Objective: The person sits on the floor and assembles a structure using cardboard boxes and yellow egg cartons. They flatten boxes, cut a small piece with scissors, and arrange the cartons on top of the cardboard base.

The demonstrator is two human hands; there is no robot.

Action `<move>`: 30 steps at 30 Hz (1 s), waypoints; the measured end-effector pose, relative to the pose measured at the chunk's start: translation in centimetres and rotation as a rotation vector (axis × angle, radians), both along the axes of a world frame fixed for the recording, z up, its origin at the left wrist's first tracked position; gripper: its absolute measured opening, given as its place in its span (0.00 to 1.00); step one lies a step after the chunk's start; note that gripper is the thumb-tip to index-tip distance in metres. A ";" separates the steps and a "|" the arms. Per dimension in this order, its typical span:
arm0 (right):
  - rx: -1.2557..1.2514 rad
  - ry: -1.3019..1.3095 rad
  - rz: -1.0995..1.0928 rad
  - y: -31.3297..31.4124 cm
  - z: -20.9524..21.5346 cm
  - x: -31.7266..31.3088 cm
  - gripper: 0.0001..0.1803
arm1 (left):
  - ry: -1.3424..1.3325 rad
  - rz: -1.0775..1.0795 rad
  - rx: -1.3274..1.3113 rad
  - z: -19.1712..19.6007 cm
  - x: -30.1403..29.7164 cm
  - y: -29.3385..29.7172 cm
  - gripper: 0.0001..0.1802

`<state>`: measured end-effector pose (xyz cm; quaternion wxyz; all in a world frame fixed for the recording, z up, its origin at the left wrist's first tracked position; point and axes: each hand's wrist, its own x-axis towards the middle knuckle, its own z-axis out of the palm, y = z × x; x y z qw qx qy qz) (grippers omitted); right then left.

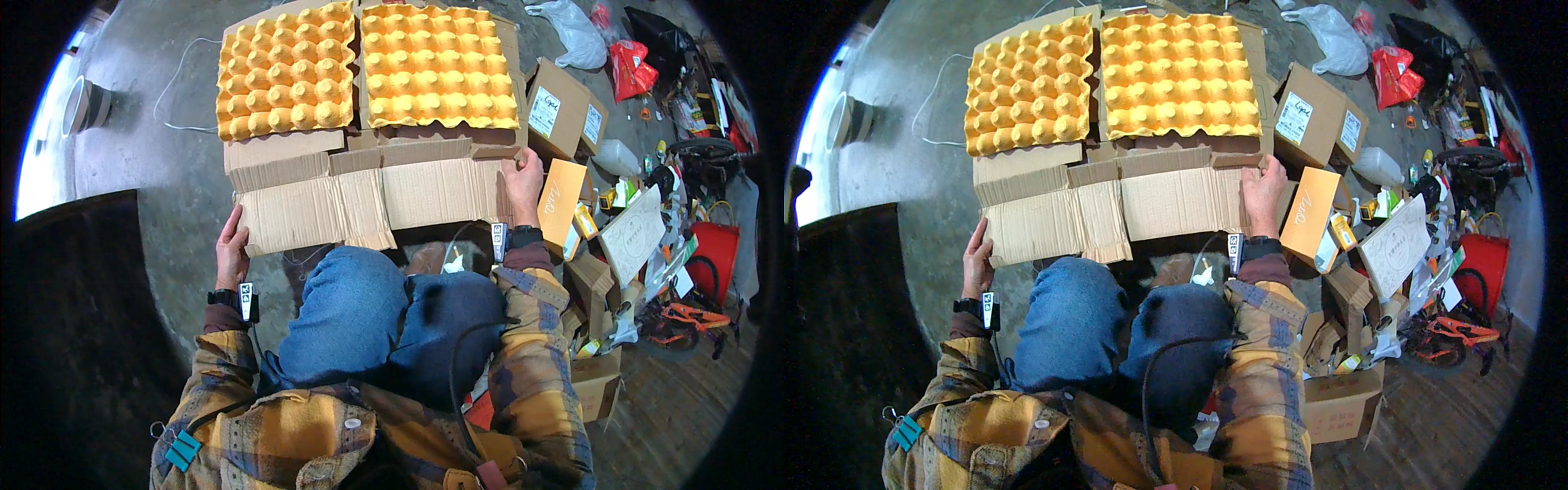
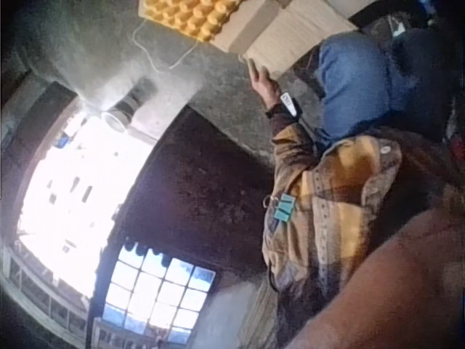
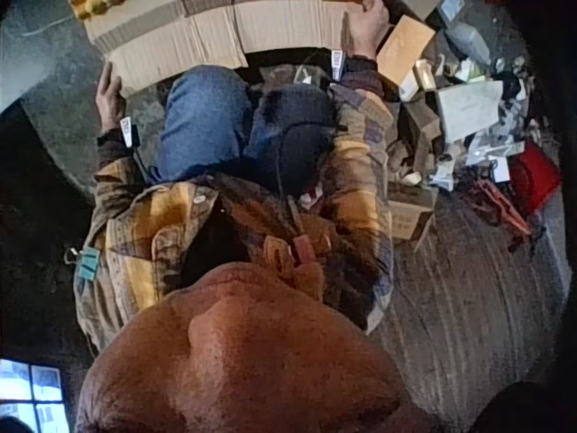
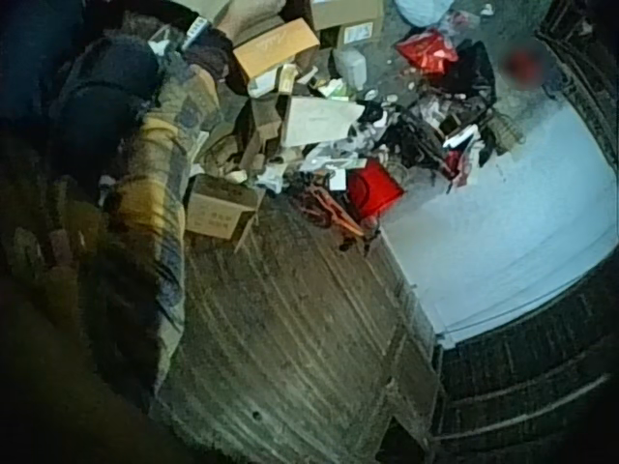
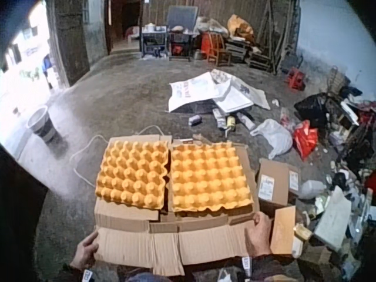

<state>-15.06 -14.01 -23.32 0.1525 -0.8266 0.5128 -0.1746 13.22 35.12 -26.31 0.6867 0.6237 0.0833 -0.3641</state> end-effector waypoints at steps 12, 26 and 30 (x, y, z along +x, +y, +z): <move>0.485 -0.262 -0.029 -1.5 -3.1 -1.2 0.12 | -0.012 0.034 -0.048 1.8 0.1 -0.3 0.31; 0.714 -0.691 -0.015 -2.0 0.9 -1.2 0.12 | -0.211 -0.018 0.009 1.3 3.7 -2.3 0.29; 0.708 -0.571 -0.059 -2.4 -0.8 0.8 0.14 | -0.258 -0.134 0.261 -1.0 5.6 -3.1 0.30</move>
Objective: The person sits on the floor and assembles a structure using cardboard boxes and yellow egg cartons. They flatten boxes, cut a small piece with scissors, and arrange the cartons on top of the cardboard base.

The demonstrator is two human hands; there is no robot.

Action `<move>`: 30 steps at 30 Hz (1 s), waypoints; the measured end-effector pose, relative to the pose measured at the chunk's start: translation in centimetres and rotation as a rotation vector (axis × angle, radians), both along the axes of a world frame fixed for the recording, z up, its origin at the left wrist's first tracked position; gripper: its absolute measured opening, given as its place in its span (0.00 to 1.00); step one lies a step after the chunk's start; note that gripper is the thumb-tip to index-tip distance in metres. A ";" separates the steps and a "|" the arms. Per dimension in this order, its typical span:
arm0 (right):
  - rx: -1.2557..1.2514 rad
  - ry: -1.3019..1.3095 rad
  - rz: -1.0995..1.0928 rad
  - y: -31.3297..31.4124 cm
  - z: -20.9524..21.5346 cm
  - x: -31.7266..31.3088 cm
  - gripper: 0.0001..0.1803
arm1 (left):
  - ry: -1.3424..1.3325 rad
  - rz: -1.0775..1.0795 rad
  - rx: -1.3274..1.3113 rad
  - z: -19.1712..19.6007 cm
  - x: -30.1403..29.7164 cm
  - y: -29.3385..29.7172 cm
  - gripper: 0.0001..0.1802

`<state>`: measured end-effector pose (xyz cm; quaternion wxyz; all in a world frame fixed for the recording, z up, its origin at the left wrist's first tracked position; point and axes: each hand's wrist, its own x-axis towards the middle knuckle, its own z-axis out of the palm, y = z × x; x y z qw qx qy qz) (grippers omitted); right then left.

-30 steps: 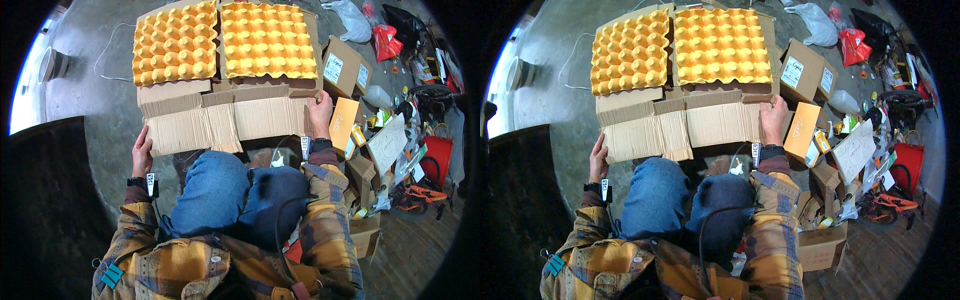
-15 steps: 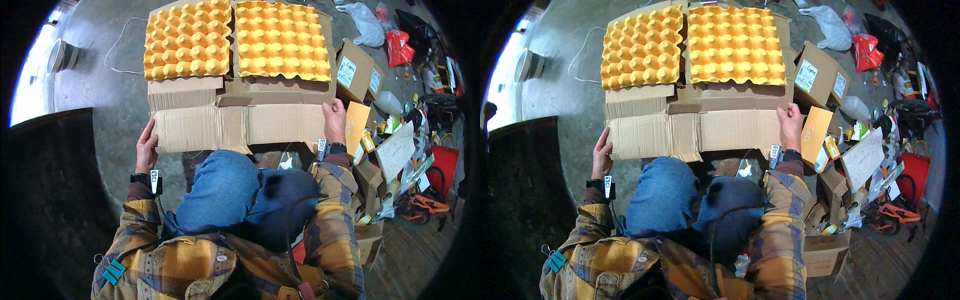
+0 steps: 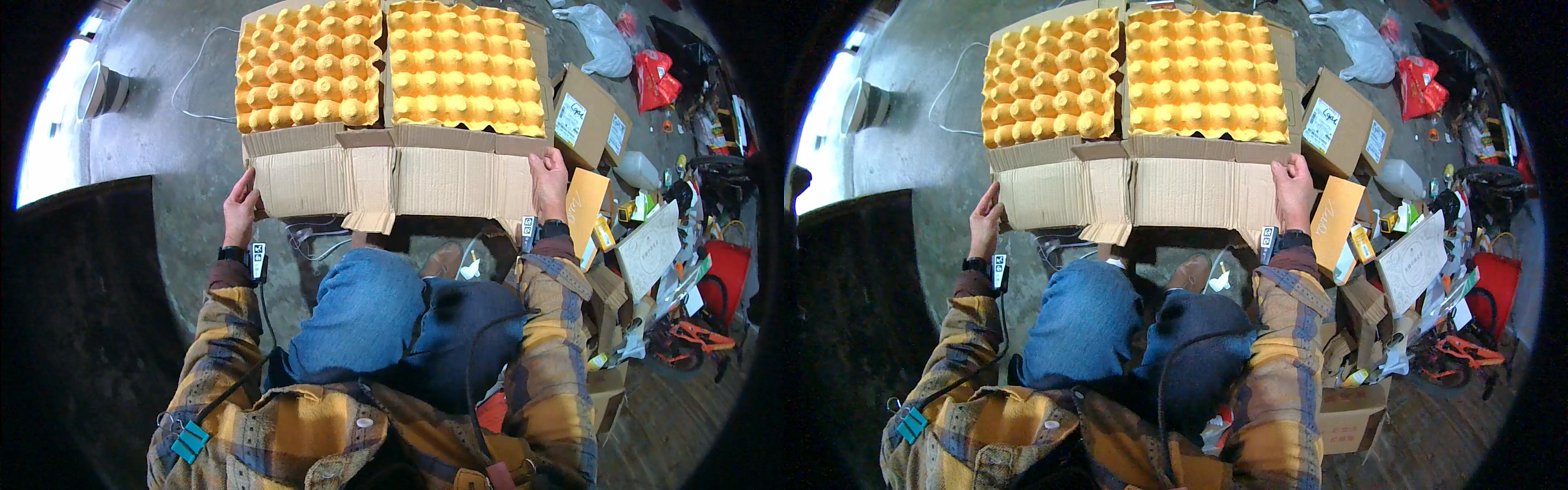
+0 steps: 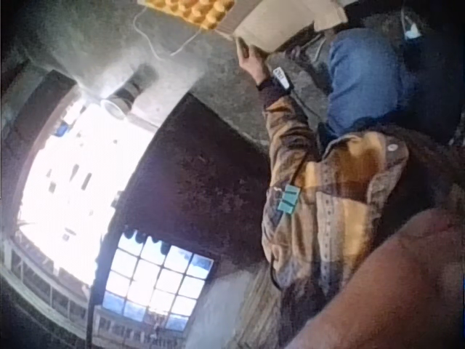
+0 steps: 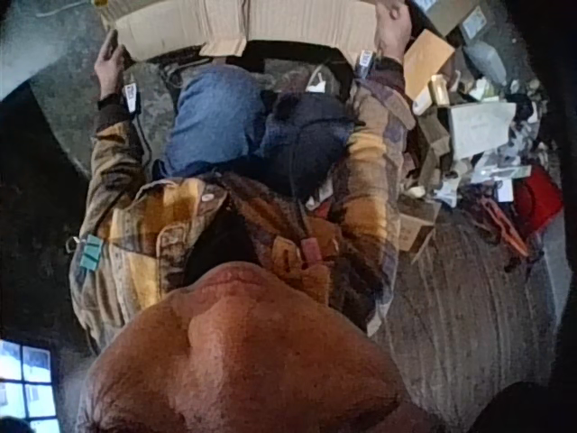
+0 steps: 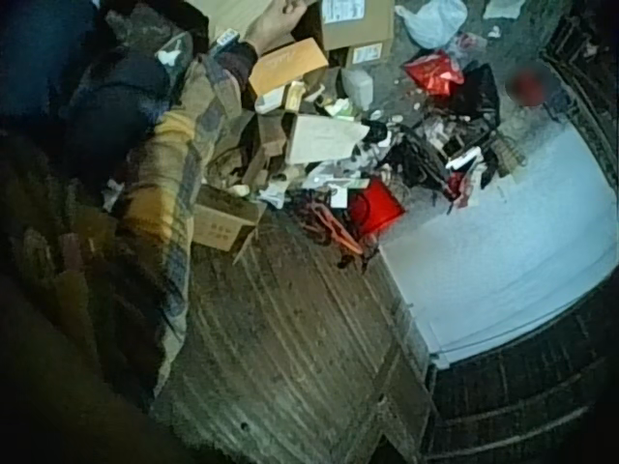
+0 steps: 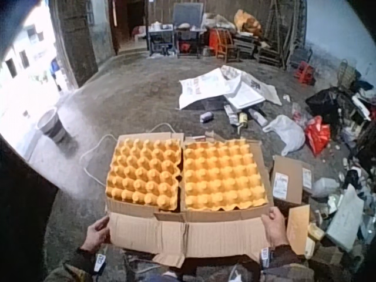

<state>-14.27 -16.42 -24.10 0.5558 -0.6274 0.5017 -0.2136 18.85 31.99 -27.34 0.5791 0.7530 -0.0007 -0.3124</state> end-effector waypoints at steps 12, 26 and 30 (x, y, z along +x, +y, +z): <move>-0.340 0.313 -0.023 0.2 -3.0 0.2 0.19 | -0.716 -0.496 0.585 -1.2 -1.0 -1.9 0.45; -0.312 0.274 -0.152 1.9 -2.6 1.1 0.19 | -1.137 -1.207 0.365 0.8 -7.3 -15.5 0.41; -0.330 0.331 -0.172 1.5 -2.4 1.4 0.18 | -1.079 -1.214 0.436 -0.3 -8.1 -17.0 0.47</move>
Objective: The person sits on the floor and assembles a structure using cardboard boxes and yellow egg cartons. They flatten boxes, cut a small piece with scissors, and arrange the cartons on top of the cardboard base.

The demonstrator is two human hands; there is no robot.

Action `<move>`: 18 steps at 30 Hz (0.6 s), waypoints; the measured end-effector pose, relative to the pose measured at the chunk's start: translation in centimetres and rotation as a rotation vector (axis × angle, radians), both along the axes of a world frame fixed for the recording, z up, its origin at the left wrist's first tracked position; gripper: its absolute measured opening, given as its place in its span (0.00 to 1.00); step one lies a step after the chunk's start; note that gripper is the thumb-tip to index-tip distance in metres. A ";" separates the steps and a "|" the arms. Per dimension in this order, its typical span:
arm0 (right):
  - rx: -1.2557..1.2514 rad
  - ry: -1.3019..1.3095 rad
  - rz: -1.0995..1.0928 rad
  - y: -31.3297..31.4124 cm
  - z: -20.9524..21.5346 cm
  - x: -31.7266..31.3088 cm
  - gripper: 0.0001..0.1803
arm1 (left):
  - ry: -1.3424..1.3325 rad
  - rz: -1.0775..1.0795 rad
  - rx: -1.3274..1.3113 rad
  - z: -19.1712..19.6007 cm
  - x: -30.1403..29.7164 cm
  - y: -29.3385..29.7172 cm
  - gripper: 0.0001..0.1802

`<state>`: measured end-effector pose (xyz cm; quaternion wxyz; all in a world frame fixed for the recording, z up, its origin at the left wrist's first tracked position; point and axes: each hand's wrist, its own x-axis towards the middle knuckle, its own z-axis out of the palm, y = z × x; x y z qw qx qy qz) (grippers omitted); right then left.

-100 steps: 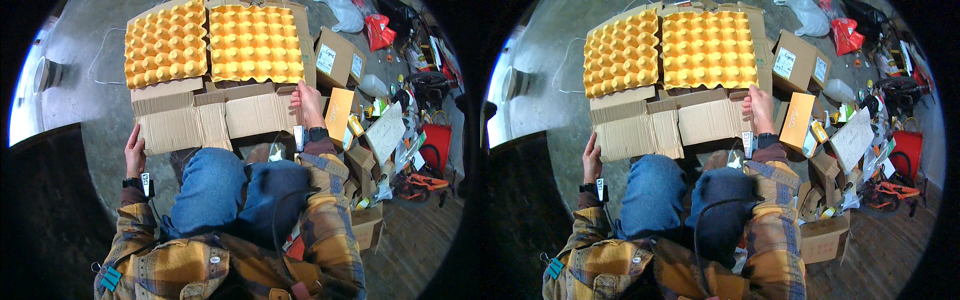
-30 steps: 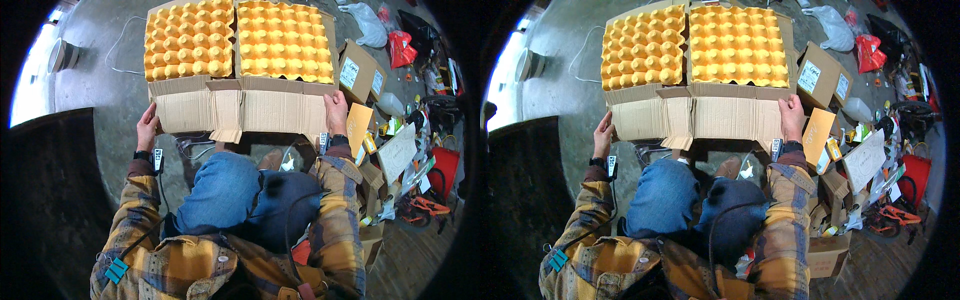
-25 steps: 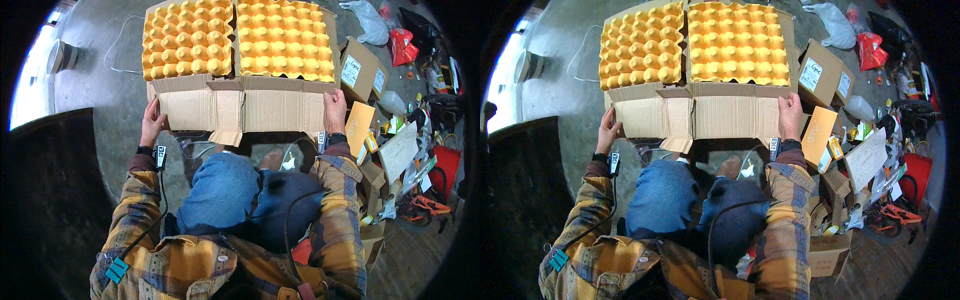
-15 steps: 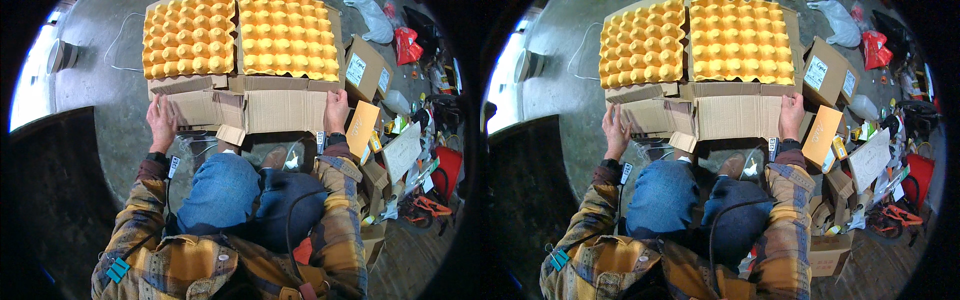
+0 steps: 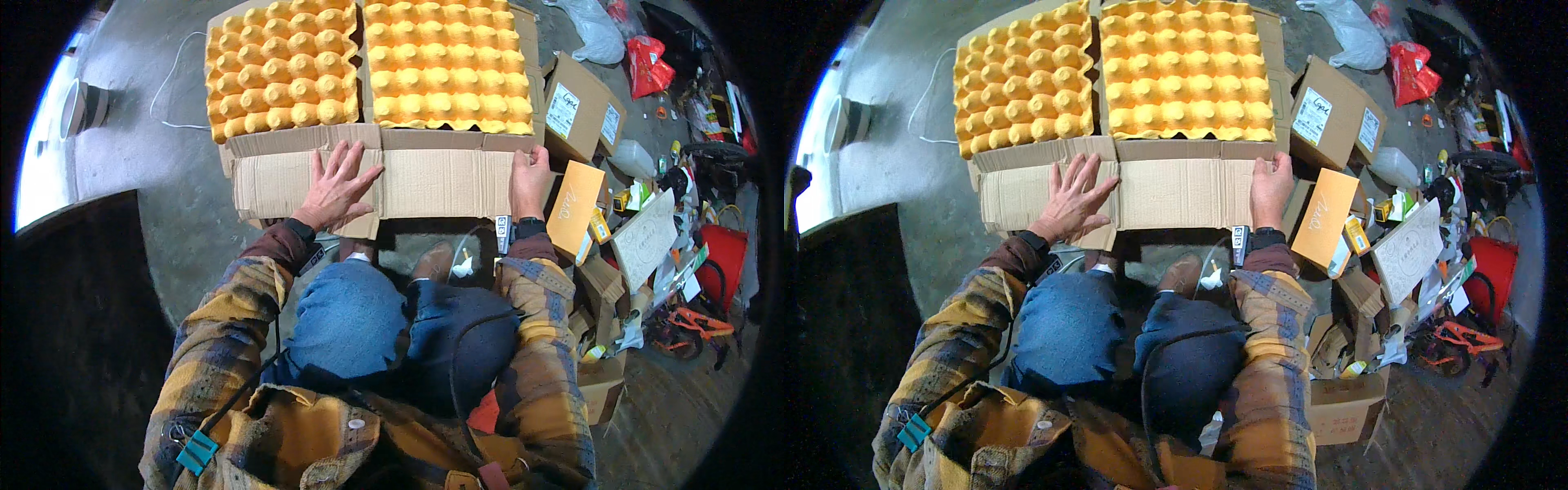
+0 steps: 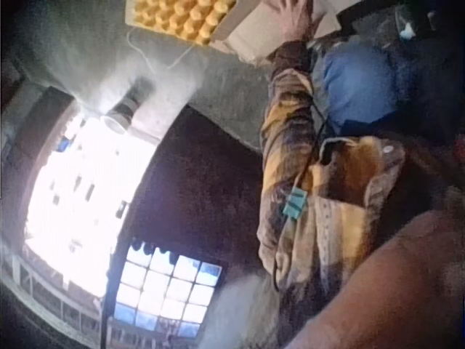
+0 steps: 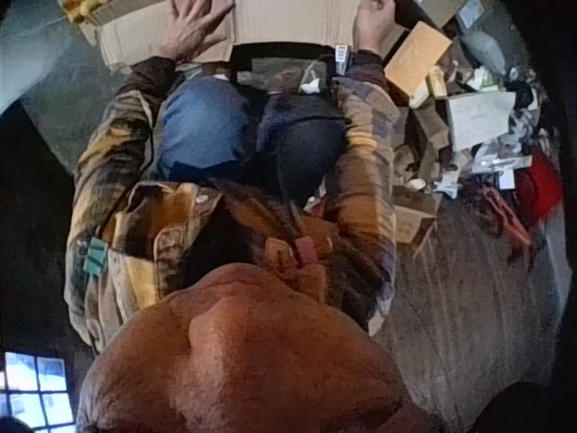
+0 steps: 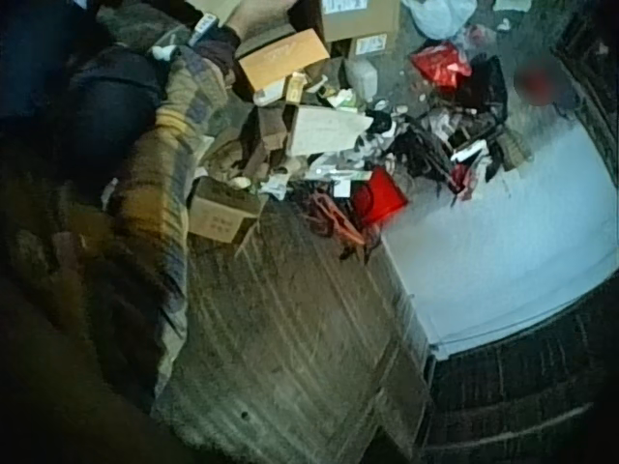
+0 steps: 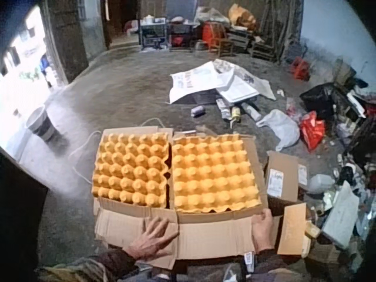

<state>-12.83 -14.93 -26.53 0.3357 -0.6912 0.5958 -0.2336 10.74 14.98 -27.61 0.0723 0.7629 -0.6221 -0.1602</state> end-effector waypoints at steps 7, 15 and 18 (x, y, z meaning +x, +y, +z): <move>0.086 -0.181 -0.062 -0.9 4.3 2.9 0.23 | -0.052 0.034 0.067 -1.4 -1.1 -0.8 0.53; 0.299 -0.182 -0.010 -6.7 3.0 5.1 0.19 | -0.065 0.043 0.118 -0.2 -1.9 -1.2 0.56; 0.340 -0.259 0.013 -7.2 4.5 5.2 0.13 | -0.041 0.057 0.157 0.1 -2.1 -1.4 0.58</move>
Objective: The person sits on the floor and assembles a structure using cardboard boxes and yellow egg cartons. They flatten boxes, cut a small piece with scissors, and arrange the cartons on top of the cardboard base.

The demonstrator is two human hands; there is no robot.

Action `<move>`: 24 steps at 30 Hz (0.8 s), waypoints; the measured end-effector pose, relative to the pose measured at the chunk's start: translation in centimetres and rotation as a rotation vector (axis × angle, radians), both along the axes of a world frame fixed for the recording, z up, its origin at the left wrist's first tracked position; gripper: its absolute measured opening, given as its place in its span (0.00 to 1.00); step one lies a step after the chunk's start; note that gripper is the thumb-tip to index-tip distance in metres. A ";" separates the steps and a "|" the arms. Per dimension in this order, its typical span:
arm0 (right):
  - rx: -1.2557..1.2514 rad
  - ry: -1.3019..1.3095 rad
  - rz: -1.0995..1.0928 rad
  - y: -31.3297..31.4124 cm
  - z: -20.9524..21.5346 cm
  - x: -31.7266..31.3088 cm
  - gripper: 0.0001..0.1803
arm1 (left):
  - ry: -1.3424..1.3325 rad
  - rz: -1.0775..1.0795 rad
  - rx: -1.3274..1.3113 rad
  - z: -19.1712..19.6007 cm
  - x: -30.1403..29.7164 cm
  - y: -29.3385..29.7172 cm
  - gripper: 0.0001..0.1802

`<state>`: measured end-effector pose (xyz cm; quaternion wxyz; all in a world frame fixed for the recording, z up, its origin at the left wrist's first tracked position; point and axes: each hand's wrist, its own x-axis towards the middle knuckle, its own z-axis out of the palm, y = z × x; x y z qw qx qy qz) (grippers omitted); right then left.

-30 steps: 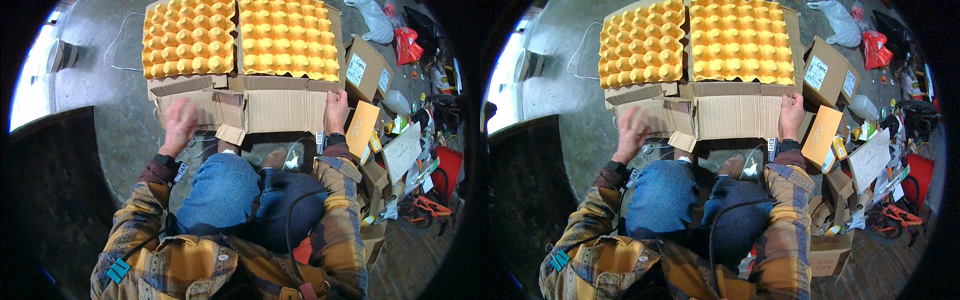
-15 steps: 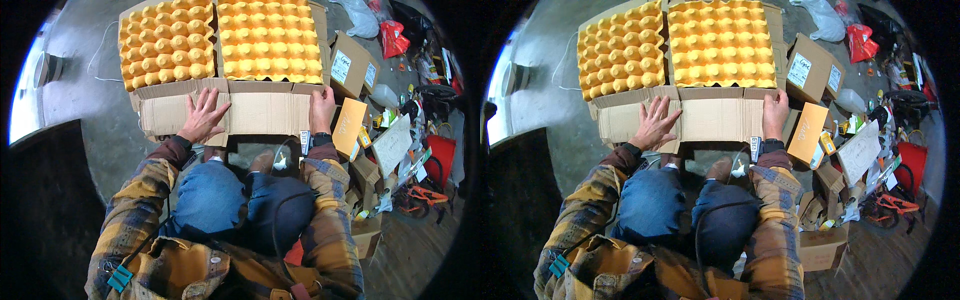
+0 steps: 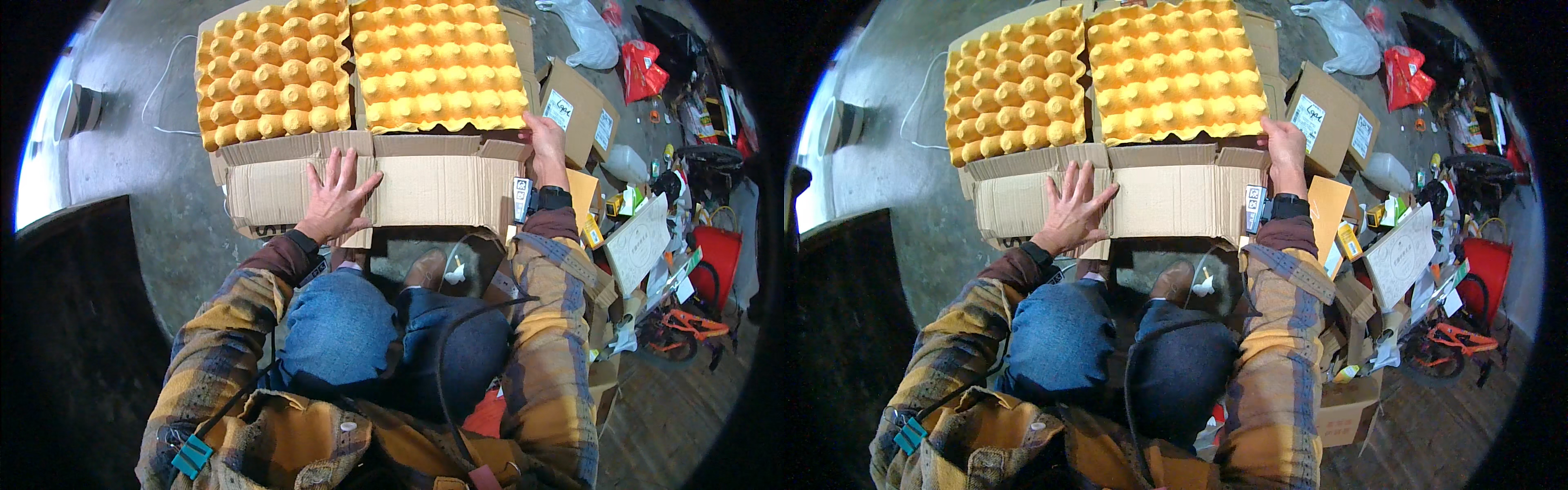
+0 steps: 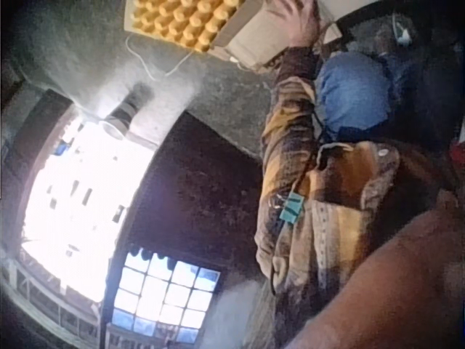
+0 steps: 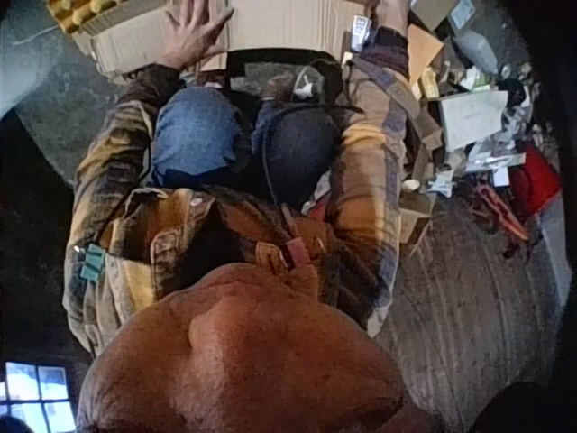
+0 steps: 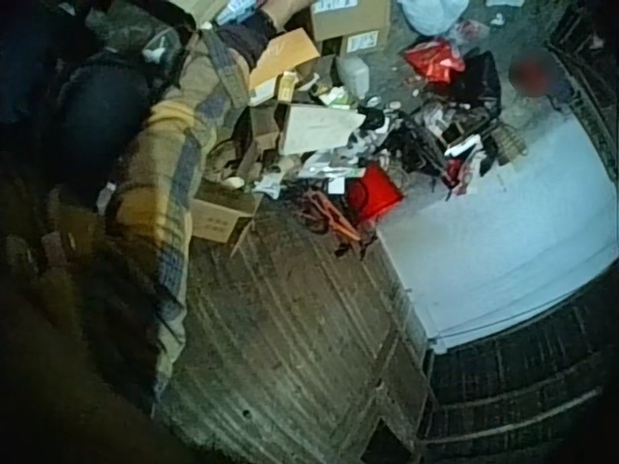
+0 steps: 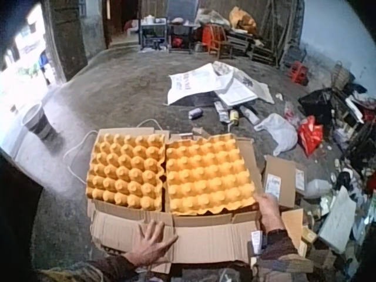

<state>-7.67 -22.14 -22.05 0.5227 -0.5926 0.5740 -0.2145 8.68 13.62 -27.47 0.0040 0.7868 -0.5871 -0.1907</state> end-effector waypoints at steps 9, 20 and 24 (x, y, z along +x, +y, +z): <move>0.061 -0.130 -0.056 0.9 5.9 2.0 0.10 | 0.020 0.004 -0.010 -0.4 0.0 0.0 0.59; 0.242 -0.644 -0.132 1.9 5.1 0.3 0.09 | 0.017 0.002 -0.061 -0.6 0.1 0.1 0.58; 0.238 -0.613 -0.207 3.8 3.1 -3.3 0.09 | 0.015 0.012 -0.067 -0.7 0.1 0.1 0.58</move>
